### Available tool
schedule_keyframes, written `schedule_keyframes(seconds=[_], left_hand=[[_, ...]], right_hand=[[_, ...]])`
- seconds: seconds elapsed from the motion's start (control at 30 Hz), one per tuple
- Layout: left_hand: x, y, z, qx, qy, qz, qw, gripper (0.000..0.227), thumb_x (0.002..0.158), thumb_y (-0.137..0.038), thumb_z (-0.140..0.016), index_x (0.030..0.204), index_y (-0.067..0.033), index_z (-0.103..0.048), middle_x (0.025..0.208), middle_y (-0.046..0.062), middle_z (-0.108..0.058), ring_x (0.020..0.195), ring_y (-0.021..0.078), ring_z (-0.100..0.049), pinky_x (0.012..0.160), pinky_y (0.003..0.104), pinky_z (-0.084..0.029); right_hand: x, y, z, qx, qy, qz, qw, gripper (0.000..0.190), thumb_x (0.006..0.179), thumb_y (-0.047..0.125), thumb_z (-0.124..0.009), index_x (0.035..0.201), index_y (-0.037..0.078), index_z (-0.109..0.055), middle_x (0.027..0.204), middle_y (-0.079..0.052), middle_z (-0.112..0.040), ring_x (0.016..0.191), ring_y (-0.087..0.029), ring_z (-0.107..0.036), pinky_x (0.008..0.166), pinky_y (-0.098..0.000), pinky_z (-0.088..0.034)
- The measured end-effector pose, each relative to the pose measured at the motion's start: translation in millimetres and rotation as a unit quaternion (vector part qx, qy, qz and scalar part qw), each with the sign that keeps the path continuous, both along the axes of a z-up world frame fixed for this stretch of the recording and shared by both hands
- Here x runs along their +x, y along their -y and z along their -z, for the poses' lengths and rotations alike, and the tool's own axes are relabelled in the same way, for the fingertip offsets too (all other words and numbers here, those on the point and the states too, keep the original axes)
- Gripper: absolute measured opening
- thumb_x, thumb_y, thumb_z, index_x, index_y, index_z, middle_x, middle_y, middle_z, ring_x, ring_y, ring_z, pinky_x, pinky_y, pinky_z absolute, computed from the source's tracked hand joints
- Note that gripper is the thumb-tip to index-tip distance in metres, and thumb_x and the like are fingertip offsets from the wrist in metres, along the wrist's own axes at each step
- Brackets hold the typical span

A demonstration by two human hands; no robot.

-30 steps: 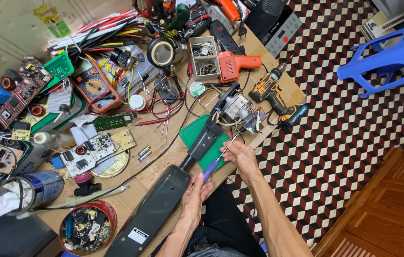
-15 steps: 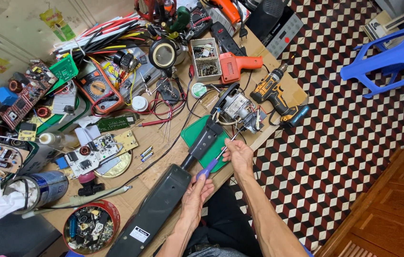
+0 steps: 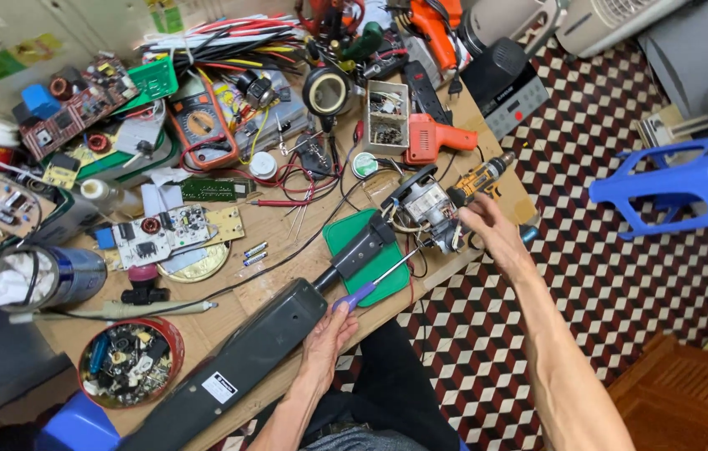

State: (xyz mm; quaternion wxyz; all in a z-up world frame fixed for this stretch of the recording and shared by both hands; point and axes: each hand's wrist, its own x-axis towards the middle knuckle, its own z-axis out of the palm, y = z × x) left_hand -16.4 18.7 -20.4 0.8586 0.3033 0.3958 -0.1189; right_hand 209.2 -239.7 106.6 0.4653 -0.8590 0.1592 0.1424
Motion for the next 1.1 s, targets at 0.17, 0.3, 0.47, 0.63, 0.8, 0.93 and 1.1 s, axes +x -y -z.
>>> schedule_keyframes(seconds=[0.17,0.3,0.47,0.63,0.8,0.93,1.1], left_hand=[[11,22,-4,0.03,-0.027,-0.092,0.995,0.043,0.093,-0.027,-0.072,0.122,0.0034,-0.065,0.11,0.009,-0.07,0.103,0.0185,-0.068,0.098,0.03,-0.058],[21,39,-25,0.046,-0.054,-0.177,0.982,0.041,0.097,-0.035,-0.06,0.125,-0.0052,-0.062,0.118,0.007,-0.07,0.111,0.0193,-0.065,0.098,0.03,-0.055],[24,59,-10,0.054,-0.009,-0.278,0.959,0.041,0.101,-0.034,-0.06,0.12,0.0018,-0.064,0.112,0.009,-0.069,0.104,0.0175,-0.065,0.09,0.03,-0.054],[29,79,6,0.036,-0.031,-0.394,0.918,0.029,0.102,-0.026,-0.067,0.122,-0.0047,-0.062,0.103,0.006,-0.065,0.087,0.0131,-0.059,0.082,0.029,-0.051],[22,88,-22,0.005,-0.011,-0.412,0.911,0.03,0.1,-0.025,-0.06,0.124,-0.007,-0.063,0.11,0.007,-0.064,0.102,0.0174,-0.061,0.096,0.033,-0.051],[7,90,-26,-0.036,0.072,-0.423,0.902,0.025,0.099,-0.02,-0.06,0.117,-0.0019,-0.059,0.124,0.01,-0.063,0.123,0.0214,-0.06,0.113,0.039,-0.045],[11,97,-20,0.012,0.057,-0.403,0.913,0.03,0.098,-0.029,-0.064,0.115,-0.004,-0.061,0.113,0.009,-0.062,0.112,0.0205,-0.062,0.109,0.036,-0.049]], right_hand=[[44,-4,19,-0.095,-0.143,-0.243,0.955,0.109,0.07,0.069,-0.066,0.16,0.015,-0.035,0.146,-0.019,-0.055,0.135,-0.031,-0.053,0.115,-0.0442,-0.038],[49,-12,20,-0.017,-0.121,-0.292,0.949,0.098,0.078,0.058,-0.073,0.154,0.007,-0.04,0.143,-0.014,-0.058,0.133,-0.024,-0.053,0.112,-0.0352,-0.036],[49,-21,9,0.028,-0.127,-0.242,0.962,0.074,0.081,0.05,-0.073,0.138,0.004,-0.062,0.119,-0.011,-0.073,0.111,-0.018,-0.064,0.101,-0.0312,-0.045],[53,-23,0,0.023,-0.207,-0.168,0.963,0.07,0.079,0.052,-0.074,0.123,-0.003,-0.069,0.104,-0.011,-0.074,0.087,-0.018,-0.066,0.079,-0.0347,-0.054],[47,-14,-4,0.007,-0.229,-0.177,0.957,0.077,0.078,0.057,-0.075,0.118,-0.009,-0.07,0.1,-0.015,-0.075,0.081,-0.018,-0.069,0.071,-0.0294,-0.057],[43,-21,-23,-0.025,-0.25,-0.17,0.953,0.077,0.077,0.061,-0.07,0.115,-0.006,-0.066,0.091,-0.012,-0.07,0.072,-0.02,-0.069,0.051,-0.0388,-0.058],[49,-23,-23,-0.022,-0.266,-0.173,0.948,0.07,0.078,0.061,-0.072,0.109,-0.002,-0.065,0.083,-0.009,-0.065,0.068,-0.02,-0.065,0.047,-0.0367,-0.057]])
